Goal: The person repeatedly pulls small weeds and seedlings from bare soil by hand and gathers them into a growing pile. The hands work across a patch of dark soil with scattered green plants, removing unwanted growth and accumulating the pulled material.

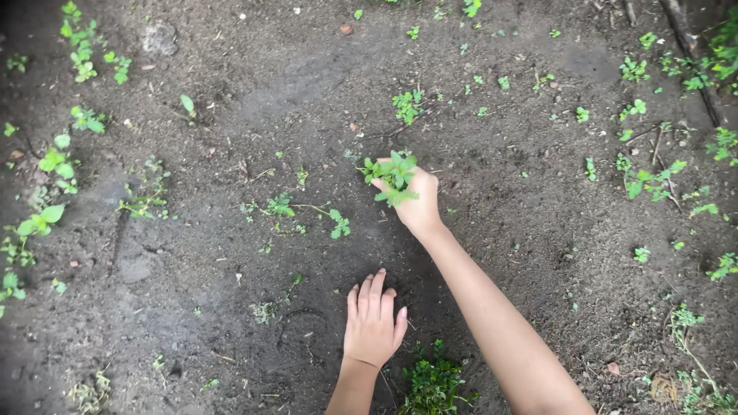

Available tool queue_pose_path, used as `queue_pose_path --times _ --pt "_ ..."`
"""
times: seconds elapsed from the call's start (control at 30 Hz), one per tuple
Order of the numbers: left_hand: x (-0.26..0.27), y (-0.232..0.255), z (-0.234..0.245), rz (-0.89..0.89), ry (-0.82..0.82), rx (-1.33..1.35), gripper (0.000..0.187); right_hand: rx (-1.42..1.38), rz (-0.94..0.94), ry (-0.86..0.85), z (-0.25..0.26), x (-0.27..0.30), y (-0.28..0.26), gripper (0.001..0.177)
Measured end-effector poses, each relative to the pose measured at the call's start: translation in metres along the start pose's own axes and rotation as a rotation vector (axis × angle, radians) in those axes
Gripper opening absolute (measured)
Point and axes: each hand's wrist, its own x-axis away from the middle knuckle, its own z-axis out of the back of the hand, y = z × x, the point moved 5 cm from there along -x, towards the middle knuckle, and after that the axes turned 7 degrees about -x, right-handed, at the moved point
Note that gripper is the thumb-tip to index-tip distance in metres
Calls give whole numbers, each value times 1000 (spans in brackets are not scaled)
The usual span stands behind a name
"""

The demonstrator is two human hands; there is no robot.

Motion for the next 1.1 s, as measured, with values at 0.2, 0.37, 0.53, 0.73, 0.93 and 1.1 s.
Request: queue_pose_path --times 0.2,0.37,0.53,0.73,0.93,1.1 --pt "0 1 2 -5 -8 2 36 19 139 45 -37 -13 11 44" --pt "-1 0 6 5 -11 18 37 -826 -377 240 -66 -15 58 19" --pt "-2 0 8 -1 5 20 38 -44 -28 98 -45 -15 10 27" --pt "-4 1 11 -2 -9 12 39 -1149 -575 310 -59 -9 49 29" --pt "-4 -1 15 1 10 39 39 -1003 -434 282 -54 -6 60 31" --pt "-4 -1 15 -1 15 29 39 -162 -126 151 -7 -3 1 17"
